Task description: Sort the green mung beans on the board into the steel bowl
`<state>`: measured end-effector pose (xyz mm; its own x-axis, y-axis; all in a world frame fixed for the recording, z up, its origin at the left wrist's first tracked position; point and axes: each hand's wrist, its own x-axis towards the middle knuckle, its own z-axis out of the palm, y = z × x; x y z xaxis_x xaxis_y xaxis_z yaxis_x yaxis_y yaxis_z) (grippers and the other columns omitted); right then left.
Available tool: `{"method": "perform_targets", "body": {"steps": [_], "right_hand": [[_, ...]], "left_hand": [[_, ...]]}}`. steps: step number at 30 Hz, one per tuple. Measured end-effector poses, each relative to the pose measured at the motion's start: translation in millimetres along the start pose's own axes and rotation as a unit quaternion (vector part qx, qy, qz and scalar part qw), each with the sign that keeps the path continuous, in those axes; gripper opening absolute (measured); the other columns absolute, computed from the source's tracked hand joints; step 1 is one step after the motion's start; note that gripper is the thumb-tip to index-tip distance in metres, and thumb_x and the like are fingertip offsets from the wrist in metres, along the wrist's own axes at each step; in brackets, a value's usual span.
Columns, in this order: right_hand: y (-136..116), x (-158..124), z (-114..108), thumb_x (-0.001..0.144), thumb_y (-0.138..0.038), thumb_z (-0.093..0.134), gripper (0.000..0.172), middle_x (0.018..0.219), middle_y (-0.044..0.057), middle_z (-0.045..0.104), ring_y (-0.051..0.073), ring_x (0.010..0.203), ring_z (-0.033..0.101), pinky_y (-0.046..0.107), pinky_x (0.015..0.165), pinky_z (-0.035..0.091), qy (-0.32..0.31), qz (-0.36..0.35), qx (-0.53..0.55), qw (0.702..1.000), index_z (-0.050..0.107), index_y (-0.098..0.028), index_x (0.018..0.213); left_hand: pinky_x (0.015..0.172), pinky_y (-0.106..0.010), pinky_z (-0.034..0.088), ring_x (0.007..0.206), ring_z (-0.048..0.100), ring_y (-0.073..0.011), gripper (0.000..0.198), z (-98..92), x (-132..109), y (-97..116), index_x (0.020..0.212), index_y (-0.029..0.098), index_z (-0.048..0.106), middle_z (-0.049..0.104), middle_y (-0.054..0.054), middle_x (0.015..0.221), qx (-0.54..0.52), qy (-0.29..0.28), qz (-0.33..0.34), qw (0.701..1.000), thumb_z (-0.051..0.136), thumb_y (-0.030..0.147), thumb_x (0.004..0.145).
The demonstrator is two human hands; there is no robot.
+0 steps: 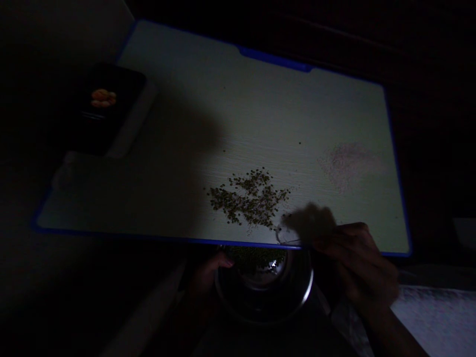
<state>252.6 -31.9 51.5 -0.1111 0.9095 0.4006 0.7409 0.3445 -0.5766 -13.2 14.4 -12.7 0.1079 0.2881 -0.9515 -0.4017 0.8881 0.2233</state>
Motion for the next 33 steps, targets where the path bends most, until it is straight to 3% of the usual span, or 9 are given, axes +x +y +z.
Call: {"method": "perform_targets", "body": {"steps": [5,9,15,20,24,29,33], "right_hand": [[1.2,-7.8,-4.7,0.084,0.001,0.06,0.041,0.103,0.003,0.075,0.022,0.098,0.064,0.04,0.078,0.049,0.011,0.018,-0.004,1.0,0.071,-0.021,0.116],[1.2,-8.6,-1.5,0.084,0.001,0.059,0.043,0.103,0.002,0.076,0.021,0.096,0.066,0.04,0.078,0.05,0.029,0.022,-0.003,0.999,0.071,-0.024,0.117],[2.5,-2.5,6.1,0.085,-0.001,0.059,0.048,0.105,0.0,0.077,0.02,0.096,0.066,0.04,0.078,0.051,0.054,0.01,0.003,0.998,0.07,-0.028,0.123],[5.4,-0.5,8.0,0.084,-0.001,0.06,0.045,0.106,0.001,0.077,0.02,0.094,0.068,0.041,0.081,0.05,0.037,0.007,0.005,0.999,0.071,-0.027,0.12],[6.0,-3.6,7.6,0.085,-0.003,0.06,0.038,0.102,0.001,0.077,0.02,0.094,0.067,0.04,0.08,0.05,0.033,0.008,0.003,0.999,0.072,-0.024,0.114],[3.7,-9.3,4.3,0.085,-0.003,0.059,0.035,0.098,0.002,0.077,0.021,0.093,0.068,0.04,0.078,0.05,0.04,0.016,0.006,0.999,0.073,-0.023,0.11],[3.4,-12.9,1.5,0.086,-0.004,0.058,0.042,0.1,0.002,0.076,0.021,0.093,0.068,0.04,0.077,0.051,0.057,0.036,-0.002,0.998,0.071,-0.027,0.118]], "left_hand": [[0.073,-0.029,0.057,0.068,0.071,-0.0212,0.012,1.1,-0.9,1.8,0.064,0.015,0.076,0.077,-0.006,0.074,0.037,0.015,0.019,0.999,0.077,0.017,0.052],[0.071,-0.032,0.058,0.077,0.073,-0.0269,0.026,1.5,2.4,1.0,0.073,0.013,0.079,0.079,-0.01,0.084,-0.004,0.0,0.005,1.0,0.079,0.016,0.048],[0.068,-0.037,0.059,0.075,0.073,-0.0317,0.023,4.1,-1.0,0.3,0.072,0.01,0.079,0.078,-0.013,0.08,-0.021,-0.008,-0.039,0.999,0.077,0.013,0.05],[0.072,-0.031,0.057,0.078,0.073,-0.0251,0.024,1.4,0.1,-1.6,0.083,0.012,0.08,0.079,-0.009,0.089,-0.013,-0.023,0.012,1.0,0.071,0.01,0.061],[0.068,-0.035,0.058,0.073,0.073,-0.0286,0.027,2.3,0.2,-0.6,0.079,0.009,0.078,0.078,-0.013,0.085,-0.011,0.02,-0.011,1.0,0.072,0.011,0.053],[0.072,-0.035,0.057,0.075,0.073,-0.0275,0.017,8.2,-9.1,4.4,0.074,0.011,0.076,0.078,-0.012,0.086,-0.031,-0.03,-0.015,0.999,0.071,0.011,0.058],[0.076,-0.037,0.056,0.08,0.074,-0.0287,0.022,10.6,-13.0,7.0,0.084,0.013,0.077,0.078,-0.01,0.087,-0.016,-0.043,-0.004,0.999,0.07,0.012,0.063]]}}
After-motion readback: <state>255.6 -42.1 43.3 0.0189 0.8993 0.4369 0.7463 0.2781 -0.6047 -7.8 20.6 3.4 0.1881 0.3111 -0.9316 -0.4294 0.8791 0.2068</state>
